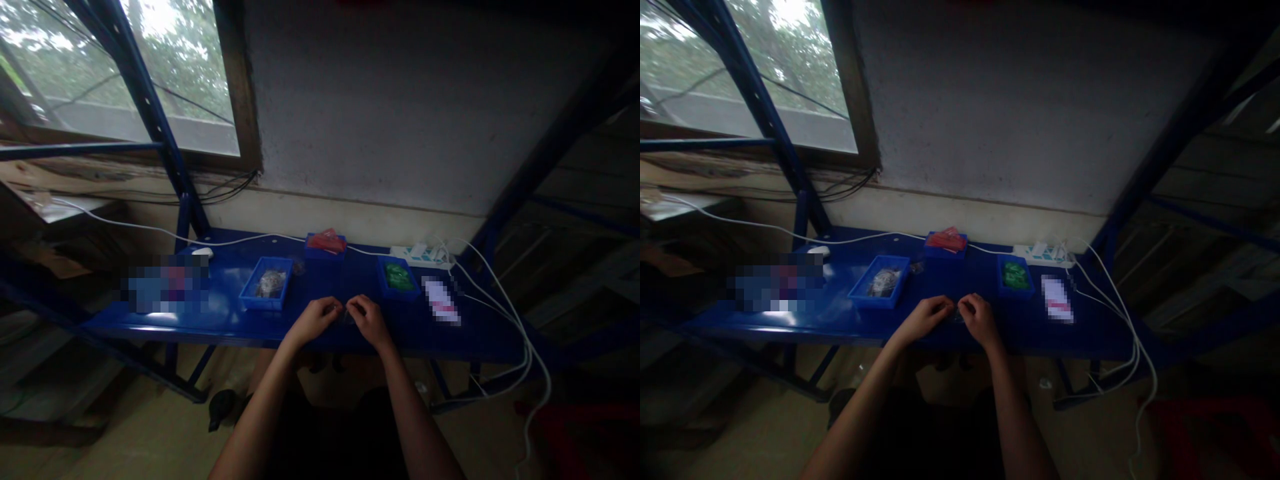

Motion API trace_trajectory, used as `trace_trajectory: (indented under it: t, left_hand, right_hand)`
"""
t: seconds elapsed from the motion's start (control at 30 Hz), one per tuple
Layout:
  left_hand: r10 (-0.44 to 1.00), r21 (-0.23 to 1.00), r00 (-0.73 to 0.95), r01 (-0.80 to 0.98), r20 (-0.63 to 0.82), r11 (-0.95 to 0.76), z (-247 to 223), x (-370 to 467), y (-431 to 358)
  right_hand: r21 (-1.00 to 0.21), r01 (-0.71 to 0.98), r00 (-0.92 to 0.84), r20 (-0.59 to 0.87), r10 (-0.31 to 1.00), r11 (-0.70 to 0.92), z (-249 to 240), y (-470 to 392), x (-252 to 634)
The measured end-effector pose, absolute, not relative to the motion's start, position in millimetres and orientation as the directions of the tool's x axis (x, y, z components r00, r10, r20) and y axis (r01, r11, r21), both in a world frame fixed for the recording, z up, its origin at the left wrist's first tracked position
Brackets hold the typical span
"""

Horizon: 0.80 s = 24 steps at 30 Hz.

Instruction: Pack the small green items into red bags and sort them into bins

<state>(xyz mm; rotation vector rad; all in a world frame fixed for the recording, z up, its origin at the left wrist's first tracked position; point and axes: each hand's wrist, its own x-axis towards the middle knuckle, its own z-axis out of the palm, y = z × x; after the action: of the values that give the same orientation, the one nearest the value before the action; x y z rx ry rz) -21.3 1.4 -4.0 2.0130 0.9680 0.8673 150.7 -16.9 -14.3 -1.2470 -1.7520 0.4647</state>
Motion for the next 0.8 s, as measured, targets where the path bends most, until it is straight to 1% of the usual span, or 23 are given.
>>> trace_trajectory:
  t: [0.13,0.27,0.4,0.47,0.67,0.8]
  left_hand:
    - [0.843,0.833,0.465,0.326,0.271,-0.448,-3.5,-21.2,1.8]
    - [0.847,0.812,0.430,0.341,0.313,-0.473,-7.9,-21.4,5.1]
    - [0.850,0.816,0.428,0.342,0.306,-0.466,-11.1,-21.7,7.0]
    - [0.856,0.819,0.426,0.349,0.295,-0.456,-11.1,-21.5,6.8]
    - [0.863,0.831,0.435,0.356,0.257,-0.427,-8.8,-21.4,5.9]
    - [0.862,0.851,0.435,0.318,0.261,-0.418,-7.8,-21.9,5.1]
  right_hand:
    - [-0.771,0.516,-0.036,0.417,0.908,0.374,-15.9,-15.5,151.8]
    - [-0.823,0.459,-0.022,0.365,0.931,0.333,-15.2,-16.3,150.5]
    - [-0.895,0.365,-0.063,0.252,0.966,0.257,-13.5,-18.6,148.0]
    - [-0.913,0.333,-0.086,0.220,0.972,0.236,-13.0,-19.7,147.1]
    - [-0.930,0.291,-0.098,0.204,0.974,0.224,-14.0,-20.8,146.8]
    - [-0.926,0.278,-0.075,0.243,0.967,0.255,-16.1,-19.4,147.6]
